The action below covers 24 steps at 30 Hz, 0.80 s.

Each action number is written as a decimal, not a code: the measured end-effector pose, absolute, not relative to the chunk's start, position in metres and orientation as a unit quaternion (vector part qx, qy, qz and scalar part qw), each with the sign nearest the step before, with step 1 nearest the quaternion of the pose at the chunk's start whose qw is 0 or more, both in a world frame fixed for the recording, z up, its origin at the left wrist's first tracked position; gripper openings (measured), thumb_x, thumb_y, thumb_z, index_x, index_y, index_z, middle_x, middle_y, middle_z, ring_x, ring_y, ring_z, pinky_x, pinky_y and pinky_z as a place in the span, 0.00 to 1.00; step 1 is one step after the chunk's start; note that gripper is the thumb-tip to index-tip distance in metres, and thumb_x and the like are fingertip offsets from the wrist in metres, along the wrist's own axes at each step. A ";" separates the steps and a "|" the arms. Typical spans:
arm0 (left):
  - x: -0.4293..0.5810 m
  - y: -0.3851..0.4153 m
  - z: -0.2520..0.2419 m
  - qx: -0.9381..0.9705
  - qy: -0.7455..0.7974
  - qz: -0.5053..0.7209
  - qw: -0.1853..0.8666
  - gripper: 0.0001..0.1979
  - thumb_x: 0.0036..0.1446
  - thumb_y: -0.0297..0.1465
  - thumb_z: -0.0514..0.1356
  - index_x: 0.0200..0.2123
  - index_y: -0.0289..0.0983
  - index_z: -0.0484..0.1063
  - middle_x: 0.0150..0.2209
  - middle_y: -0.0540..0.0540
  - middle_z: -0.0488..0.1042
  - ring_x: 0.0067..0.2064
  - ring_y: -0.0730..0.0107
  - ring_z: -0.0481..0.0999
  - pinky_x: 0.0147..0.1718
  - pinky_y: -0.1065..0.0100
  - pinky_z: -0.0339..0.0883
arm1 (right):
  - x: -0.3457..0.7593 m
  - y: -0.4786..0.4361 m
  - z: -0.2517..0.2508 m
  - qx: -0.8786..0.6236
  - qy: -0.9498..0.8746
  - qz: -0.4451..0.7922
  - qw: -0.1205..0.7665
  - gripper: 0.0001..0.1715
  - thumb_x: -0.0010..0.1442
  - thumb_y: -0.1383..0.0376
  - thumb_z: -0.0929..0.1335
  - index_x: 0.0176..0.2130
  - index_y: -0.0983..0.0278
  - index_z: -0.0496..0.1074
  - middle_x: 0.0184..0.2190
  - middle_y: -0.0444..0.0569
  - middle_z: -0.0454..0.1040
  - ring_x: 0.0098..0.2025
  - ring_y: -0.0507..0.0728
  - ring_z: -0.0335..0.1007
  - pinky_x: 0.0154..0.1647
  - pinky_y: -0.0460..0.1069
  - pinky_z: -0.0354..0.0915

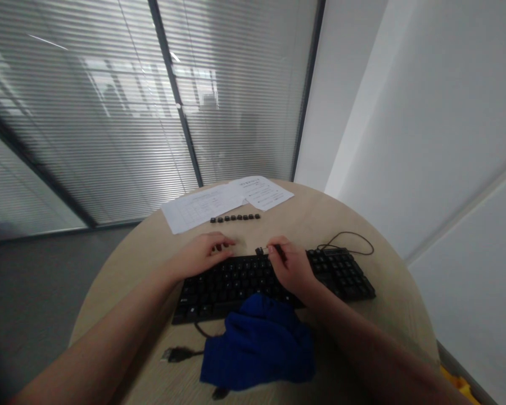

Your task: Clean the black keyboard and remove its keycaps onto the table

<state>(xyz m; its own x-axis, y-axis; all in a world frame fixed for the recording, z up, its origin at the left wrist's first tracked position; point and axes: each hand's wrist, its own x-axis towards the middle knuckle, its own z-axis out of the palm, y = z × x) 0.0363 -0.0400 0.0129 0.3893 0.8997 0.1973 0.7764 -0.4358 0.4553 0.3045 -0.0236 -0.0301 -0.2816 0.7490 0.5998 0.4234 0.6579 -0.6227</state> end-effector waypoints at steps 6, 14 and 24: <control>0.052 -0.057 0.026 0.786 0.455 0.302 0.291 0.20 0.59 0.37 0.61 0.53 0.37 0.74 0.45 0.42 0.79 0.39 0.66 0.76 0.37 0.65 0.70 | 0.306 -0.044 -0.019 -0.266 -0.804 0.239 0.474 0.09 0.67 0.66 0.62 0.43 0.61 0.71 0.29 0.45 0.77 0.25 0.50 0.72 0.27 0.45 0.67; 0.055 -0.055 0.017 0.717 0.387 0.301 0.496 0.17 0.58 0.36 0.63 0.49 0.34 0.76 0.38 0.44 0.81 0.38 0.67 0.78 0.40 0.65 0.69 | 0.306 -0.058 -0.015 -0.206 -0.806 0.291 0.472 0.10 0.69 0.67 0.62 0.46 0.60 0.72 0.29 0.44 0.77 0.26 0.49 0.72 0.27 0.43 0.67; 0.053 -0.052 0.014 0.723 0.419 0.288 0.468 0.14 0.56 0.37 0.64 0.43 0.34 0.78 0.35 0.45 0.81 0.36 0.68 0.77 0.38 0.66 0.69 | 0.304 -0.061 -0.017 -0.200 -0.812 0.301 0.459 0.11 0.68 0.67 0.62 0.46 0.61 0.72 0.31 0.47 0.78 0.29 0.50 0.74 0.29 0.44 0.69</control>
<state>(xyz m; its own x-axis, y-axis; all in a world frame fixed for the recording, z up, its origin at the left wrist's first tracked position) 0.0527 -0.0519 0.0139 0.4843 0.8745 0.0244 0.3365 -0.2120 0.9175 0.3040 -0.0607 -0.0170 -0.4989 0.6009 0.6245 0.0478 0.7386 -0.6725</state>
